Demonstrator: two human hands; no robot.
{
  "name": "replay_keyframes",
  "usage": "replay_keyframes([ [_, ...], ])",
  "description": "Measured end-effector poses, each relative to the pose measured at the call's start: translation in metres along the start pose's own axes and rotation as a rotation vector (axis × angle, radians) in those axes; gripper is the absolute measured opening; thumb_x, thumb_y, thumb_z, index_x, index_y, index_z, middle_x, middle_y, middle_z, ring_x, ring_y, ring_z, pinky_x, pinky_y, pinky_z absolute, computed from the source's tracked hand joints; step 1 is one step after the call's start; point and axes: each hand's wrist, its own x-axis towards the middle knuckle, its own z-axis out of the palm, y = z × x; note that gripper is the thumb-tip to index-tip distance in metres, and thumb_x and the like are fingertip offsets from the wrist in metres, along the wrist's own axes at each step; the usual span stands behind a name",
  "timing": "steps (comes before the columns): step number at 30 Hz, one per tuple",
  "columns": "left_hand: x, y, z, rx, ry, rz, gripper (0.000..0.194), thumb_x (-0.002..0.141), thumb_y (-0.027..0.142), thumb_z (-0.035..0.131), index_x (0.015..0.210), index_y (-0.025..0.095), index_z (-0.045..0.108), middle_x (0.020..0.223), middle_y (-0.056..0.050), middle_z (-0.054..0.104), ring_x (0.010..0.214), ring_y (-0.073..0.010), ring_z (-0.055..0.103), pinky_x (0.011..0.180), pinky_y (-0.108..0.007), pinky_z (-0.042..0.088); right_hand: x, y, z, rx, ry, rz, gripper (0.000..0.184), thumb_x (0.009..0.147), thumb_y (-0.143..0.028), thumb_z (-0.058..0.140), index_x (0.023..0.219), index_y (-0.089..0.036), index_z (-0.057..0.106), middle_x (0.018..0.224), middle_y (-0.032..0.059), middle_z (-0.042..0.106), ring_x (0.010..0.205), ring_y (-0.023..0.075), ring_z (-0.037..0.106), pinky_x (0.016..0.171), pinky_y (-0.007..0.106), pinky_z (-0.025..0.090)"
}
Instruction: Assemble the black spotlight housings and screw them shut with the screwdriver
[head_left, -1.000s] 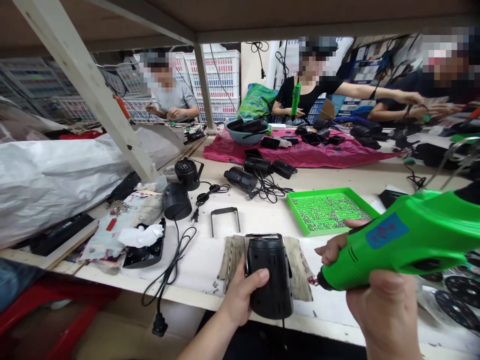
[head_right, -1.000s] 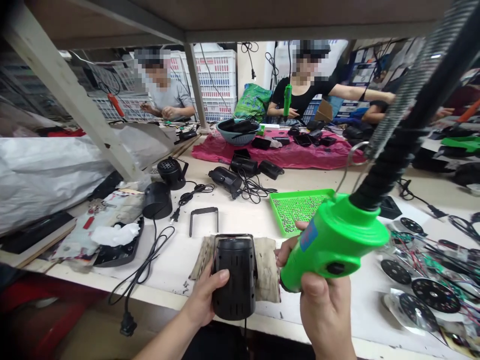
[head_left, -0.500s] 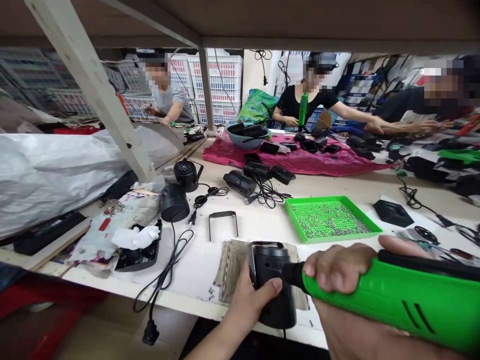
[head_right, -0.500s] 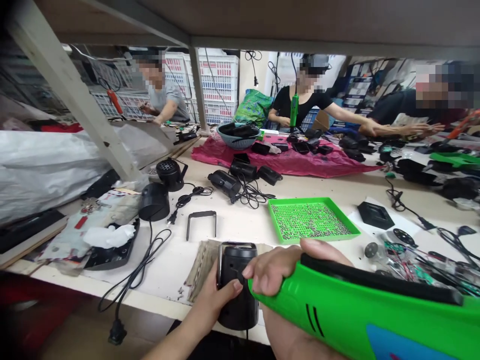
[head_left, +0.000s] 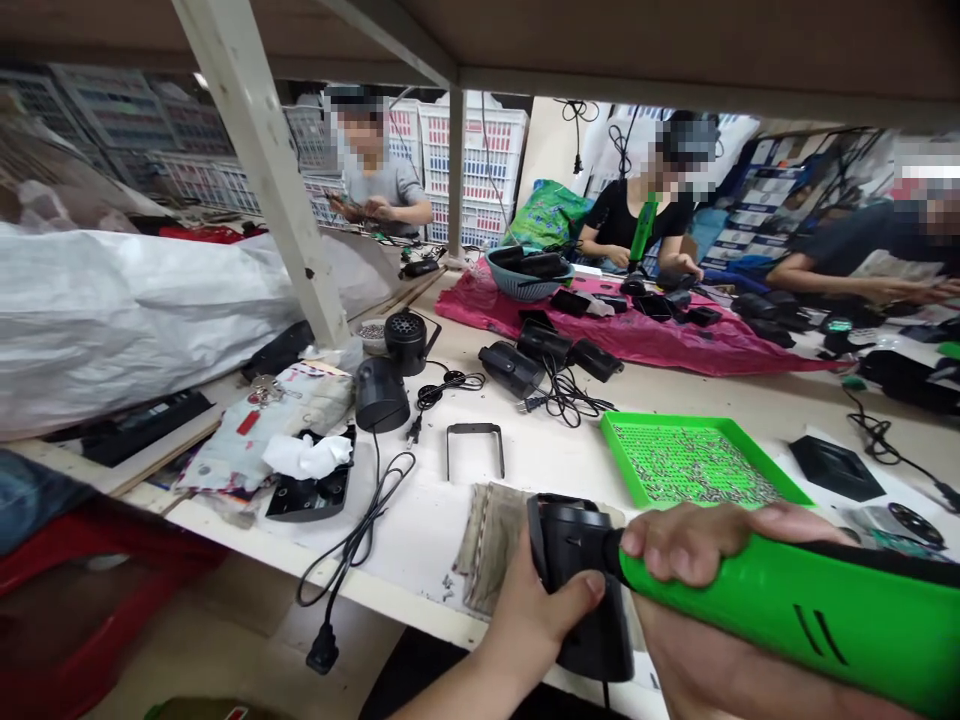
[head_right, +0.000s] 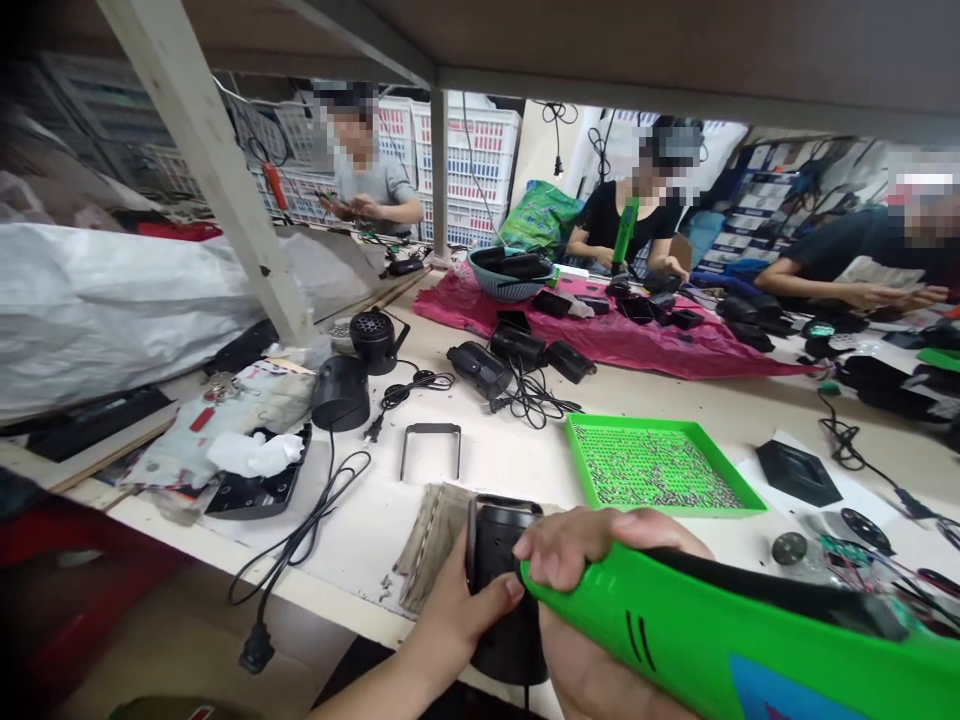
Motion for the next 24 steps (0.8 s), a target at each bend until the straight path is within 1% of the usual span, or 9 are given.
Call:
replay_keyframes([
  [2,0.002,-0.001,-0.001,-0.018,-0.028,0.023,0.05,0.07,0.039,0.071,0.111,0.018,0.052,0.106,-0.009,0.066,0.101,-0.028,0.06,0.091,-0.039,0.043,-0.001,0.0,-0.001,0.009,-0.018,0.008,0.04,0.082,-0.068,0.048,0.096,-0.031,0.057,0.058,-0.0047,0.044,0.047,0.0156,0.04,0.05,0.032,0.04],
  [5,0.003,-0.002,-0.005,-0.023,-0.003,0.0,0.051,0.068,0.04,0.073,0.109,0.018,0.053,0.1,-0.007,0.067,0.095,-0.0264,0.061,0.087,-0.037,0.044,-0.002,0.002,-0.002,0.043,-0.05,0.003,0.022,0.085,-0.052,0.055,0.093,-0.032,0.058,0.055,-0.0052,0.046,0.045,0.0158,0.041,0.049,0.032,0.04],
  [6,0.002,-0.002,-0.006,-0.026,0.011,-0.031,0.052,0.066,0.04,0.075,0.109,0.018,0.055,0.098,-0.006,0.067,0.094,-0.0257,0.061,0.086,-0.036,0.044,-0.002,0.002,-0.003,0.047,-0.045,-0.013,0.023,0.085,-0.053,0.056,0.095,-0.032,0.059,0.055,-0.0051,0.046,0.045,0.0158,0.041,0.049,0.032,0.04],
  [9,0.001,-0.001,-0.009,-0.069,0.0,-0.111,0.055,0.064,0.041,0.077,0.109,0.019,0.057,0.093,-0.005,0.067,0.089,-0.0235,0.061,0.082,-0.034,0.045,-0.003,-0.001,-0.004,0.049,-0.01,-0.037,0.04,0.08,-0.062,0.057,0.108,-0.032,0.058,0.056,-0.0047,0.049,0.046,0.0158,0.043,0.048,0.032,0.042],
  [11,-0.001,0.0,-0.01,-0.106,-0.013,-0.145,0.057,0.063,0.041,0.078,0.111,0.019,0.057,0.091,-0.004,0.067,0.085,-0.0221,0.061,0.081,-0.033,0.045,-0.003,-0.008,-0.004,0.058,0.007,-0.045,0.033,0.086,-0.053,0.055,0.112,-0.033,0.056,0.056,-0.0051,0.051,0.046,0.0157,0.044,0.047,0.031,0.043],
  [14,-0.002,0.002,-0.01,-0.125,-0.01,-0.176,0.055,0.062,0.039,0.08,0.109,0.02,0.058,0.09,-0.004,0.067,0.086,-0.0223,0.061,0.082,-0.034,0.044,0.0,-0.02,-0.001,0.039,0.011,-0.048,0.02,0.092,-0.04,0.049,0.108,-0.033,0.058,0.054,-0.0044,0.055,0.046,0.0158,0.047,0.047,0.031,0.045],
  [18,-0.002,0.005,-0.009,-0.138,-0.019,-0.197,0.056,0.062,0.037,0.08,0.111,0.02,0.058,0.093,-0.004,0.069,0.09,-0.0232,0.061,0.085,-0.035,0.044,0.001,-0.03,-0.001,0.07,-0.029,-0.034,0.023,0.09,-0.043,0.051,0.108,-0.033,0.061,0.056,-0.0031,0.058,0.046,0.0168,0.05,0.046,0.033,0.046],
  [21,-0.003,0.005,-0.009,-0.132,-0.019,-0.209,0.059,0.063,0.037,0.081,0.115,0.021,0.057,0.096,-0.004,0.071,0.093,-0.0232,0.062,0.089,-0.035,0.043,0.0,-0.028,-0.006,0.078,-0.018,-0.012,0.022,0.092,-0.04,0.047,0.11,-0.035,0.059,0.057,-0.0026,0.059,0.048,0.0179,0.052,0.049,0.035,0.047],
  [24,-0.005,0.005,-0.008,-0.168,-0.005,-0.188,0.058,0.067,0.042,0.078,0.118,0.021,0.058,0.107,-0.006,0.07,0.106,-0.0263,0.06,0.096,-0.037,0.041,-0.002,-0.022,-0.007,0.084,-0.014,0.009,0.025,0.093,-0.045,0.045,0.111,-0.035,0.058,0.057,-0.0025,0.058,0.048,0.0179,0.052,0.05,0.035,0.047],
])
